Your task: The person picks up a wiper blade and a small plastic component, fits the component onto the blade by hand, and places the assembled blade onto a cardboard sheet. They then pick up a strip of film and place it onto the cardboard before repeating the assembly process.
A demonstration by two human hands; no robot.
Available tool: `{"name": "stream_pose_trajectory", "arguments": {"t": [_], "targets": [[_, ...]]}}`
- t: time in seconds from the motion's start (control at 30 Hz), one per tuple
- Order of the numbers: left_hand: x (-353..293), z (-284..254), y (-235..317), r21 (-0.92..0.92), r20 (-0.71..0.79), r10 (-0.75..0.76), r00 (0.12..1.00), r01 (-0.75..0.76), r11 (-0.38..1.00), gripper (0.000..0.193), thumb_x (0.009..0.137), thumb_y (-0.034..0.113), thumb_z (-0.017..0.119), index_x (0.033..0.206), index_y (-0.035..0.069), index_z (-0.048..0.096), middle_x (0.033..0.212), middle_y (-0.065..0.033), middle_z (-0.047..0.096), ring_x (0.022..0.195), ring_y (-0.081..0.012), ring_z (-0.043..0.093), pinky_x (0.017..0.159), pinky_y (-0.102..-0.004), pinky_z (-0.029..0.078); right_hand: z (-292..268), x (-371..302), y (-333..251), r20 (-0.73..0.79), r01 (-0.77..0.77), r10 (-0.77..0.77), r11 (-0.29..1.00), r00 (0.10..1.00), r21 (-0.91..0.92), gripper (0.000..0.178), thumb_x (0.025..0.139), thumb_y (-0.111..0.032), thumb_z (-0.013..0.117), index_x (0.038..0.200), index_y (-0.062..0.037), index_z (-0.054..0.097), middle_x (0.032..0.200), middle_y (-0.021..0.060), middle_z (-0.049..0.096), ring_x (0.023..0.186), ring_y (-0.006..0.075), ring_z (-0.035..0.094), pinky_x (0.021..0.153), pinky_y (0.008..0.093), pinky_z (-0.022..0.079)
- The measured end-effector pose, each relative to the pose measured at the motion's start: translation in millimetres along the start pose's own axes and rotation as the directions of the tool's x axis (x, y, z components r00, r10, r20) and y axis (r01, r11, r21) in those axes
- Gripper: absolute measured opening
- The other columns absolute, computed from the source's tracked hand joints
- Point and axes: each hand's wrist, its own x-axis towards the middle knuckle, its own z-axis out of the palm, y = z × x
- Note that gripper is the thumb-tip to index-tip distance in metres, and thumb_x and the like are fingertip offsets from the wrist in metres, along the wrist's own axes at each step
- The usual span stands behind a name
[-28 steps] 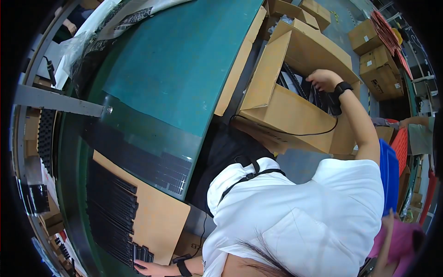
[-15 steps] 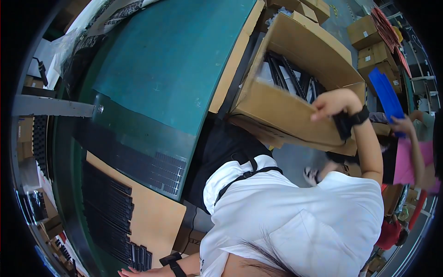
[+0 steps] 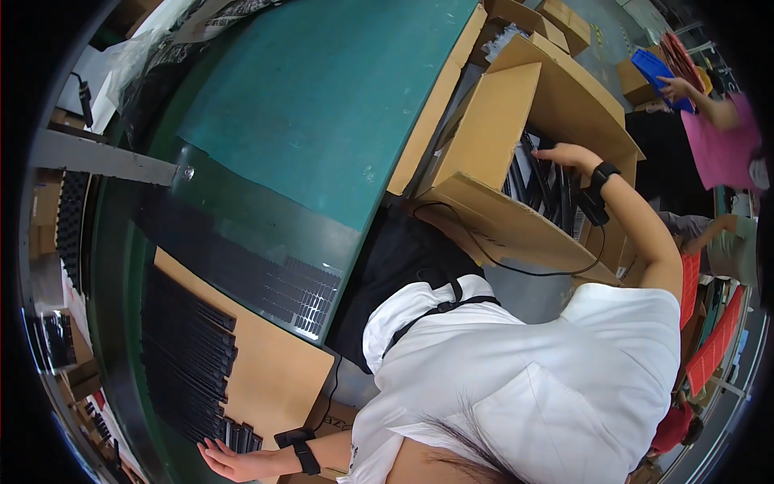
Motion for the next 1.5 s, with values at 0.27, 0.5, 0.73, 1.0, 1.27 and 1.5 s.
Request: {"name": "stream_pose_trajectory", "arguments": {"t": [0.27, 0.5, 0.73, 1.0, 1.27, 1.5], "targets": [[10.6, 3.0, -13.1, 0.013, 0.022, -0.054, 0.998, 0.054, 0.998, 0.024, 0.084, 0.014, 0.046, 0.093, -0.008, 0.054, 0.095, -0.0124, 0.057, 0.085, -0.0210, 0.056, 0.076, -0.0281, 0.047, 56.8, 51.4, -9.1, -0.120, 0.004, 0.013, 0.991, 0.993, 0.137, 0.090, 0.062, -0.055, 0.061, 0.117, 0.0102, 0.032, 0.121, 0.0242, 0.035, 0.113, 0.0336, 0.034, 0.089, 0.0427, 0.032], [13.2, 11.8, -1.2, -0.008, 0.031, -0.044, 0.999, 0.044, 0.999, 0.025, 0.086, 0.013, 0.044, 0.093, -0.009, 0.052, 0.096, -0.0136, 0.056, 0.085, -0.0209, 0.055, 0.077, -0.0267, 0.046, 94.6, 103.9, -23.7, -0.299, 0.559, -0.751, 0.645, 0.589, -0.521, 0.071, 0.058, -0.037, 0.069, 0.102, 0.0125, 0.043, 0.092, 0.0230, 0.055, 0.085, 0.0305, 0.054, 0.070, 0.0353, 0.045], [17.6, 10.6, -10.3, -0.010, 0.032, -0.071, 0.997, 0.071, 0.997, 0.024, 0.086, 0.012, 0.043, 0.091, -0.010, 0.052, 0.095, -0.0153, 0.055, 0.084, -0.0215, 0.054, 0.078, -0.0280, 0.046, 81.2, 43.2, -19.1, -0.029, 0.092, -0.092, 0.814, 0.995, 0.573, 0.011, 0.061, -0.005, 0.058, 0.068, 0.0023, 0.053, 0.065, 0.0114, 0.057, 0.057, 0.0181, 0.055, 0.051, 0.0290, 0.046], [59.0, 1.6, -24.0, -0.135, 0.153, -0.033, 0.988, 0.054, 0.989, 0.023, 0.085, 0.011, 0.043, 0.092, -0.010, 0.052, 0.092, -0.0165, 0.056, 0.084, -0.0222, 0.055, 0.078, -0.0283, 0.045, 71.0, -114.0, -16.8, -0.159, 0.277, -0.232, 0.882, 0.960, 0.382, 0.031, 0.060, -0.004, 0.053, 0.089, -0.0002, 0.045, 0.061, 0.0056, 0.049, 0.048, 0.0148, 0.050, 0.044, 0.0260, 0.043], [69.0, -1.8, -28.0, -0.241, 0.509, -0.010, 0.860, 0.154, 0.958, 0.015, 0.082, 0.004, 0.045, 0.087, -0.006, 0.056, 0.085, -0.0120, 0.058, 0.082, -0.0172, 0.055, 0.077, -0.0261, 0.042, -6.1, -160.0, 37.8, -0.807, 0.003, -0.445, 0.876, 0.388, -0.482, 0.049, 0.068, -0.013, 0.055, 0.113, 0.0003, 0.041, 0.088, 0.0091, 0.054, 0.078, 0.0208, 0.053, 0.068, 0.0280, 0.042], [44.3, 33.7, -55.6, -0.154, 0.854, 0.149, 0.498, -0.031, 0.988, 0.015, 0.068, 0.008, 0.061, 0.081, 0.001, 0.057, 0.078, -0.0091, 0.057, 0.077, -0.0217, 0.054, 0.067, -0.0292, 0.042, 166.7, -262.1, -223.3, -0.286, 0.640, -0.946, 0.127, -0.151, -0.758, 0.054, 0.071, -0.004, 0.053, 0.122, -0.0017, 0.034, 0.100, 0.0111, 0.052, 0.087, 0.0163, 0.050, 0.075, 0.0260, 0.040]]}}
